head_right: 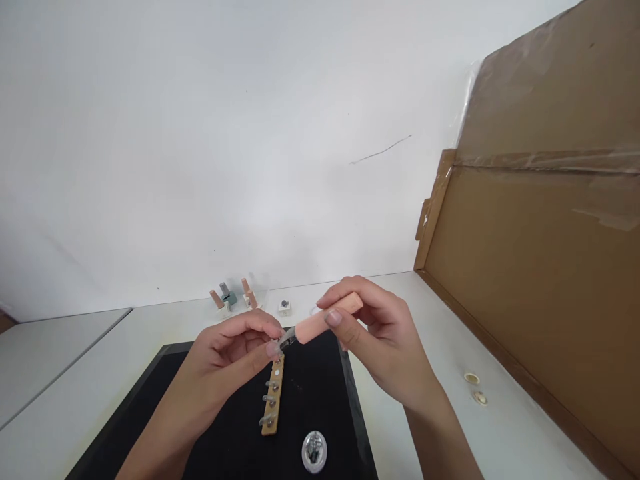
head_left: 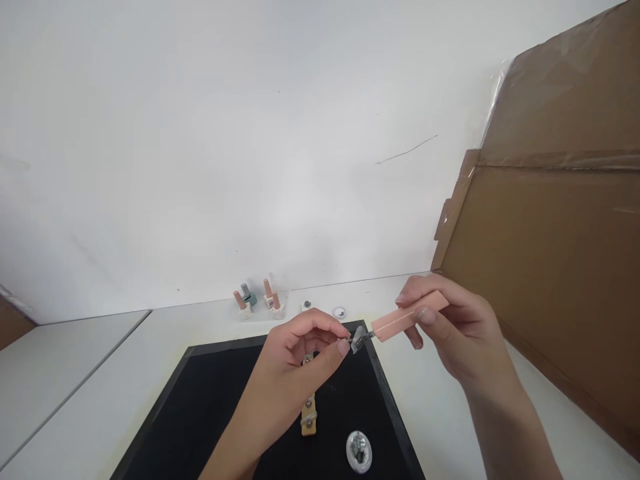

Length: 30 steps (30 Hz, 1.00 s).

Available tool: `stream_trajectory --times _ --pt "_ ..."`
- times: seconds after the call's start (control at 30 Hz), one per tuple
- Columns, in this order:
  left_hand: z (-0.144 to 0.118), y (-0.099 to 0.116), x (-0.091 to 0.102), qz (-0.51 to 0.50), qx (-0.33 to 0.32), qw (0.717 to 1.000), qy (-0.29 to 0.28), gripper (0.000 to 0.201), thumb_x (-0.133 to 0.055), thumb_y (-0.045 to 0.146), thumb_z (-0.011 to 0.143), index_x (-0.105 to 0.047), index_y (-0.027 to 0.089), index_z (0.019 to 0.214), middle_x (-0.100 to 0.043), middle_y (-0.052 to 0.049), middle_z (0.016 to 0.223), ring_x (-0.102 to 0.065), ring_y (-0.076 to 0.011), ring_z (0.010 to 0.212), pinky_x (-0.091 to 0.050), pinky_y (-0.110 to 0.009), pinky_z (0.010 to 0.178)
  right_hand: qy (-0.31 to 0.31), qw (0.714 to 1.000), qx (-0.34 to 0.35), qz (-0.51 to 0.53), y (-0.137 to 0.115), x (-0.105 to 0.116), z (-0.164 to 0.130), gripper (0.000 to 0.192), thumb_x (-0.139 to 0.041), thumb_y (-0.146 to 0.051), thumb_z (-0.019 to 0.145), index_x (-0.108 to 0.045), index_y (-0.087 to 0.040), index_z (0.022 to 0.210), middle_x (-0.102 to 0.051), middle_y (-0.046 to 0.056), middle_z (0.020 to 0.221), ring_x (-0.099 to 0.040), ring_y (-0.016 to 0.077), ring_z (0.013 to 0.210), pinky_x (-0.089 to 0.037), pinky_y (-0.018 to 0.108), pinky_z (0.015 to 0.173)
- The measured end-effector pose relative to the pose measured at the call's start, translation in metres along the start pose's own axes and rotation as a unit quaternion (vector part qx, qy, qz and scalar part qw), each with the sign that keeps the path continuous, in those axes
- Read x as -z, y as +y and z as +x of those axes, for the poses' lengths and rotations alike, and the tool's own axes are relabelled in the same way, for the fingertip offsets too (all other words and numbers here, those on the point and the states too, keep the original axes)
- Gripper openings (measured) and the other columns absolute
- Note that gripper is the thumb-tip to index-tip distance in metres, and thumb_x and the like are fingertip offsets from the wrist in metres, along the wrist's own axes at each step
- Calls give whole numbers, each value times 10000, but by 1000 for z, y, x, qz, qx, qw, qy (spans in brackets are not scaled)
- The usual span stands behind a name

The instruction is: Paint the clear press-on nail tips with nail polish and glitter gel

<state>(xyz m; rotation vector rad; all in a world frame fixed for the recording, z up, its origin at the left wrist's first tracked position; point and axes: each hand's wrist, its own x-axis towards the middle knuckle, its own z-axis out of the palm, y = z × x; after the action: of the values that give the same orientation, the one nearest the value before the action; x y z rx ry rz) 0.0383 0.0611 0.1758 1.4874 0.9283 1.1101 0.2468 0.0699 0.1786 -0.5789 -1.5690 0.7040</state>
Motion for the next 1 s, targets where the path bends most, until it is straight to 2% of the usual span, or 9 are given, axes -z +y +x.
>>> stream_trajectory --times 0.63,1.0 --pt "-1 0 3 -54 2 998 -29 44 -715 235 829 -714 203 798 -638 3 751 -559 -113 696 -453 -197 647 15 1000 -1 4 1 0 0 132 -644 -372 897 -697 -256 865 -583 -20 609 -483 103 481 -438 218 426" --pt "-2 -3 6 -52 1 998 -35 75 -723 274 824 -713 201 807 -624 -5 753 -554 -122 696 -448 -217 647 27 1000 -10 9 0 0 0 165 -653 -390 885 -692 -235 844 -628 9 665 -459 110 494 -460 240 429"
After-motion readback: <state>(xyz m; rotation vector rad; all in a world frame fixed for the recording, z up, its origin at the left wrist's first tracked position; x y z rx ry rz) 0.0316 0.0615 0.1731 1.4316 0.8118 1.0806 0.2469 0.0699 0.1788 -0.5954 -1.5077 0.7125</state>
